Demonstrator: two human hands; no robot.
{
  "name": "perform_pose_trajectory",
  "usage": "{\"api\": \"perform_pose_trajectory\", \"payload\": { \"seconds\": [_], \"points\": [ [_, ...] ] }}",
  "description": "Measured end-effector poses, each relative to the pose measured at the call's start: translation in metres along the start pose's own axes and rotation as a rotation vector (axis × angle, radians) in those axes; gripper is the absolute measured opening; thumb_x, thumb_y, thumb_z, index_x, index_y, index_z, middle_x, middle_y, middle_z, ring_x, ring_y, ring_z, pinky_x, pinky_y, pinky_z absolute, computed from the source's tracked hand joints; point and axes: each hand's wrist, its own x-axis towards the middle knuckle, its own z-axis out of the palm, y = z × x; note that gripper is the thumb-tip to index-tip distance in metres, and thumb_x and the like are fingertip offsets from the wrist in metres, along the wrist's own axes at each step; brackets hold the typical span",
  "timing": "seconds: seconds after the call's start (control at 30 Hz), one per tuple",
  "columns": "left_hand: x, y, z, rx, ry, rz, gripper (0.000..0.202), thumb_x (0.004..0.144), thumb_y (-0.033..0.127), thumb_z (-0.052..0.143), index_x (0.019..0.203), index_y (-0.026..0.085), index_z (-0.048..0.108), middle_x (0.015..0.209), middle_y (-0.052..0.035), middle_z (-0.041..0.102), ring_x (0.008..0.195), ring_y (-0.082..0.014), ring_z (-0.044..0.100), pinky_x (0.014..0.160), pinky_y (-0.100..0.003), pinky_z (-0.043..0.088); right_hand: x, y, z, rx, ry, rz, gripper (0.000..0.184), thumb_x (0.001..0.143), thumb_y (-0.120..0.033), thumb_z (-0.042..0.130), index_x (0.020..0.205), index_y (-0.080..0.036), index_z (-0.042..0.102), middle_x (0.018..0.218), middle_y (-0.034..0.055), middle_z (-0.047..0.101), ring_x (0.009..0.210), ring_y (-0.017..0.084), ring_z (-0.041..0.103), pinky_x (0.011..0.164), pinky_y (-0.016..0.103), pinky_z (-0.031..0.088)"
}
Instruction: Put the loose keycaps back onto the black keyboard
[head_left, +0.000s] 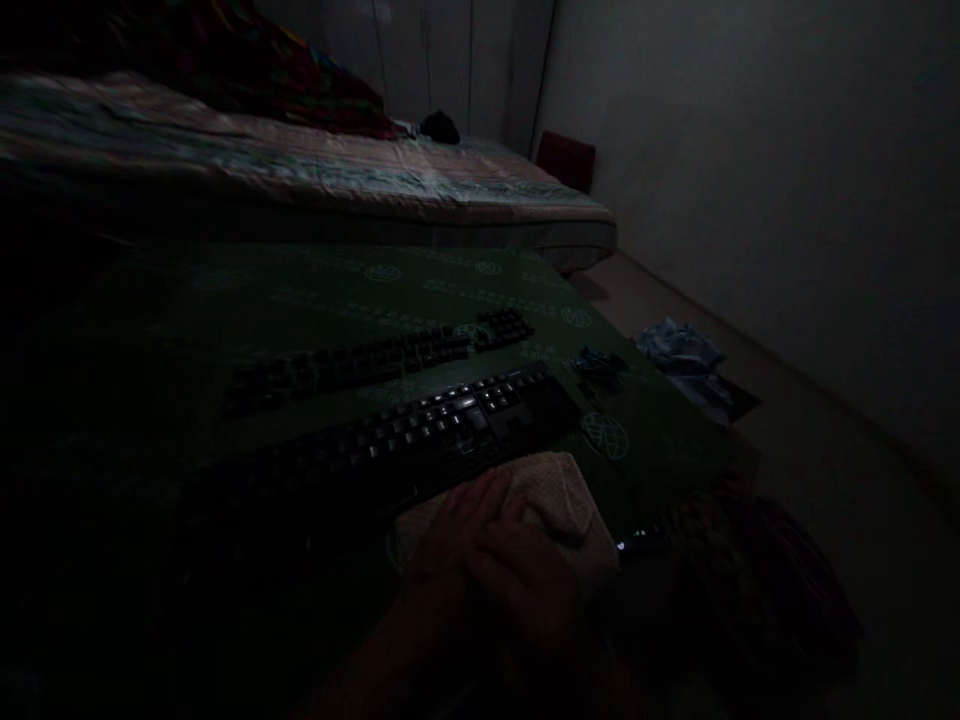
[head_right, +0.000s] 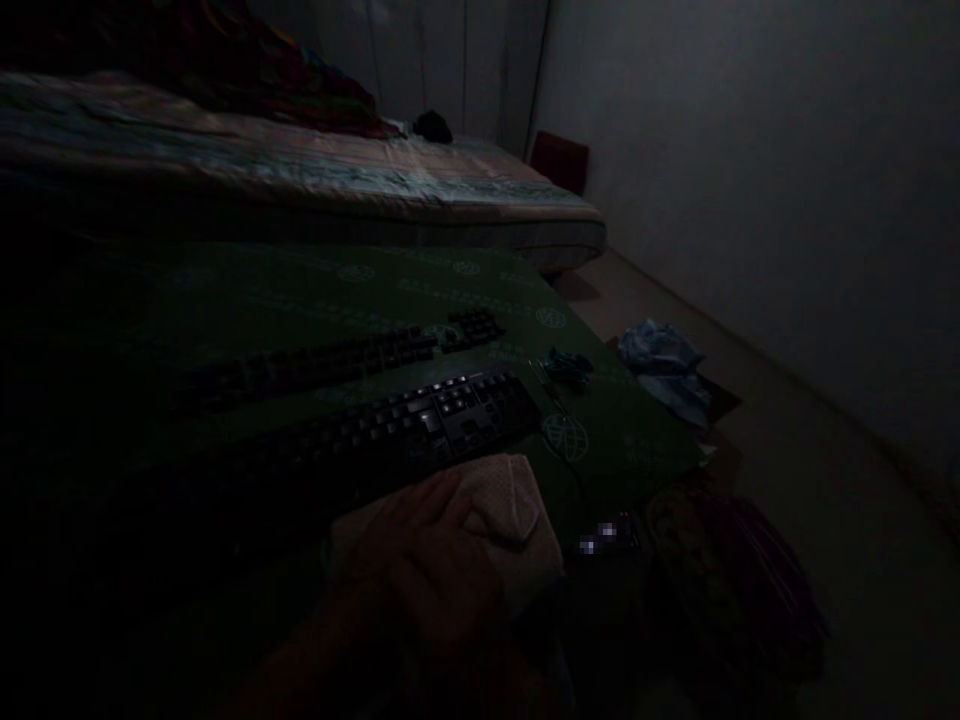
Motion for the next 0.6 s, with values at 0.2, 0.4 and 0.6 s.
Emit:
{"api": "perform_pose_trajectory", "payload": {
  "seconds": [0.2,0.4,0.6],
  "points": [
    [-0.005,0.001,0.004,0.030,0.046,-0.014,0.058,0.088,0.032,0.045,0.142,0.026,0.027,0.146,-0.0027,0.038,0.131,-0.0210,0.034,0.108,-0.036,0.024,-0.002,0.002,-0.002,-0.017,0.028,-0.081,0.025,0.092,-0.025,0.042,0.102,-0.022,0.064,0.089,0.0062,0.068,0.082,0.015,0.064,0.070,0.026,0.053],
    [-0.008,0.003,0.012,0.101,0.125,-0.028,0.057,0.088,0.033,0.045,0.142,0.027,0.029,0.144,-0.0007,0.040,0.130,-0.0192,0.035,0.107,-0.033,0.023,-0.003,0.005,0.001,-0.026,0.024,-0.055,0.026,0.093,-0.029,0.041,0.101,-0.025,0.065,0.088,0.0057,0.069,0.079,0.015,0.065,0.069,0.025,0.054],
    [-0.011,0.001,0.018,0.062,0.126,-0.038,0.058,0.088,0.031,0.045,0.143,0.029,0.026,0.143,0.0006,0.041,0.129,-0.0186,0.034,0.105,-0.032,0.026,-0.006,0.008,0.006,-0.021,0.015,-0.059,0.025,0.092,-0.028,0.042,0.099,-0.026,0.066,0.091,0.0059,0.070,0.080,0.016,0.067,0.070,0.025,0.055]
  ]
}}
